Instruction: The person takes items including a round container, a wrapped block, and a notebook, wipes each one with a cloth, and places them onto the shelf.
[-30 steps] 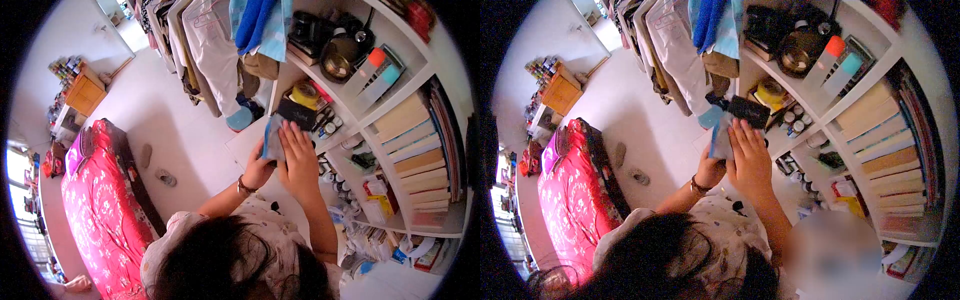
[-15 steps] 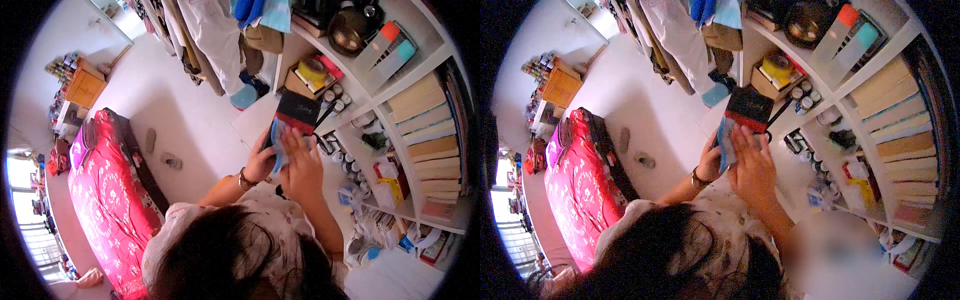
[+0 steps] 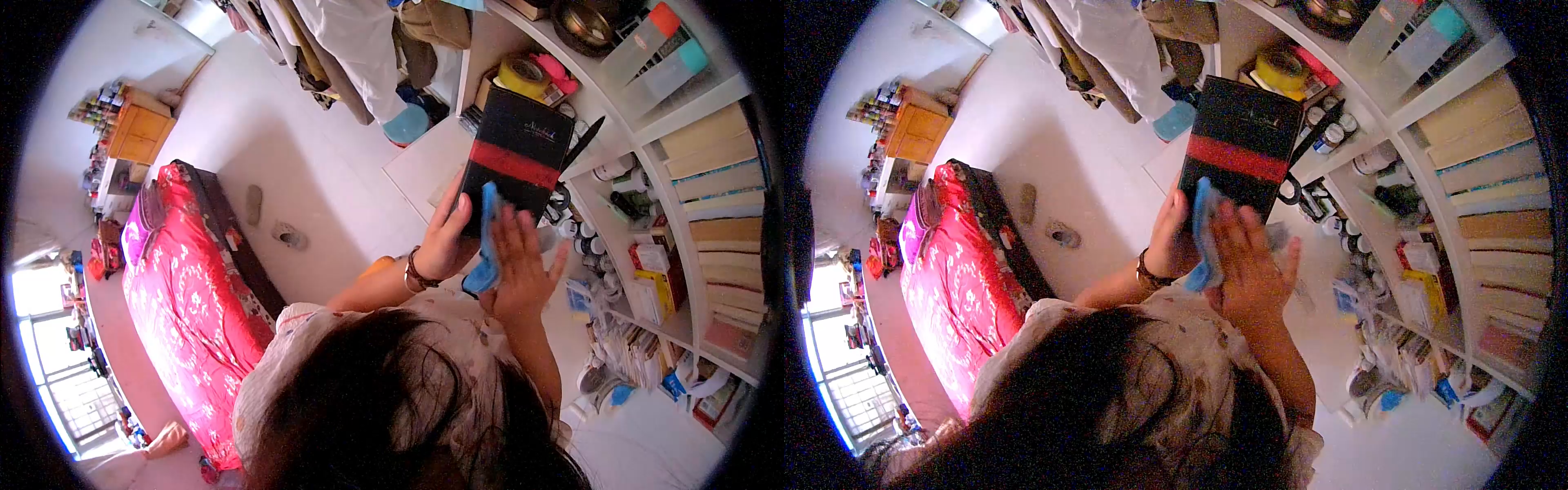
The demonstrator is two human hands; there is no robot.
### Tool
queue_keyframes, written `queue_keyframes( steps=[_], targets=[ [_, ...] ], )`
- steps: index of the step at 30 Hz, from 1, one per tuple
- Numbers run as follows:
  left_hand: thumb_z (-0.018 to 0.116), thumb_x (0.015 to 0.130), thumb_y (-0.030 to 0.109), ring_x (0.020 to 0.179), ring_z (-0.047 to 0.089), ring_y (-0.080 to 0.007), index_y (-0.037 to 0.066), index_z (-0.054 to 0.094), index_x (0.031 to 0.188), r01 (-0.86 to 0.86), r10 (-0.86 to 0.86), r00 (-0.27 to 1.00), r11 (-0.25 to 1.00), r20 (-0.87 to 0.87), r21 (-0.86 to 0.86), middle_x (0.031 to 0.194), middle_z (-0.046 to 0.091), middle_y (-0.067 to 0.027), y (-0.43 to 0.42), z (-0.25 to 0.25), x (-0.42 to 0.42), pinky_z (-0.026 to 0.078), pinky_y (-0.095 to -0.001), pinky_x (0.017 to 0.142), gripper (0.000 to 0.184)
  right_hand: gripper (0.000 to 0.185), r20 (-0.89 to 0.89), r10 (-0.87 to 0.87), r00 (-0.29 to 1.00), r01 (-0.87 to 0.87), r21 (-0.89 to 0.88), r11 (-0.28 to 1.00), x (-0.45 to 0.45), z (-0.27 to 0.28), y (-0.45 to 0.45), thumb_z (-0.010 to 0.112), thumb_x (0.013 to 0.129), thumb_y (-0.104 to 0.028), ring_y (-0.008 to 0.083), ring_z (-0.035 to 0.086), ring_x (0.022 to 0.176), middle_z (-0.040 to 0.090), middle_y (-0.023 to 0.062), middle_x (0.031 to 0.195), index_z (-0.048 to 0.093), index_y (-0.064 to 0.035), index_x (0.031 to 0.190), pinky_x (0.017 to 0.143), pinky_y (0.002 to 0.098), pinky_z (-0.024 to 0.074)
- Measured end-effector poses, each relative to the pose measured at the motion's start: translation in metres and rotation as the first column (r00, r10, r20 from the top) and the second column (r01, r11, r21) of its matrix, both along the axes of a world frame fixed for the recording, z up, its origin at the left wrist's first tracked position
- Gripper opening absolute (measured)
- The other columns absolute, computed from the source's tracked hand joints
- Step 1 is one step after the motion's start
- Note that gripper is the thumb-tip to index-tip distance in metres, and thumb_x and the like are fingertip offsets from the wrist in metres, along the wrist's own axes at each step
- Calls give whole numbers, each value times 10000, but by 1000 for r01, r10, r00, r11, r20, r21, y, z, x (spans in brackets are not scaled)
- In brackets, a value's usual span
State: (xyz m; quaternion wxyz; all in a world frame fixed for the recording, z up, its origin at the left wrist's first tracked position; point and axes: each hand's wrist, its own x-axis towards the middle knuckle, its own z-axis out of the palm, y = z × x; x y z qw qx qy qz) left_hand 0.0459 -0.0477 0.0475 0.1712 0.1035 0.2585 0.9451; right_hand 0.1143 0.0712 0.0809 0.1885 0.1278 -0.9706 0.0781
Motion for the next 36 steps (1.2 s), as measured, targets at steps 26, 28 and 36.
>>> queue_keyframes(
  steps=[26,28,36],
  targets=[
    [416,949,220,1256,343,-195,69,205,1402,54,-52,998,997,46,-46,1384,323,-84,-2,-4,-11,301,-351,1025,522,494,22,-56,998,56,8,998,-78,46,-2,429,823,-243,213,231,1344,333,-28,1419,455,-75,1288,909,717,-130],
    [421,946,209,1254,348,-193,84,209,1403,30,-27,998,999,65,-37,1386,322,-86,-4,-2,-10,304,-351,1025,518,491,42,-52,998,51,24,998,-71,44,-8,447,827,-252,213,243,1339,344,-25,1413,461,-65,1280,940,710,-68],
    [459,914,119,1249,368,-204,45,214,1396,58,-57,997,998,58,-23,1368,362,-93,-14,-2,-18,306,-367,1028,546,468,-8,-131,991,132,105,986,-59,26,30,534,791,-227,222,294,1318,393,16,1385,518,-70,1232,1031,615,82]
  ],
)
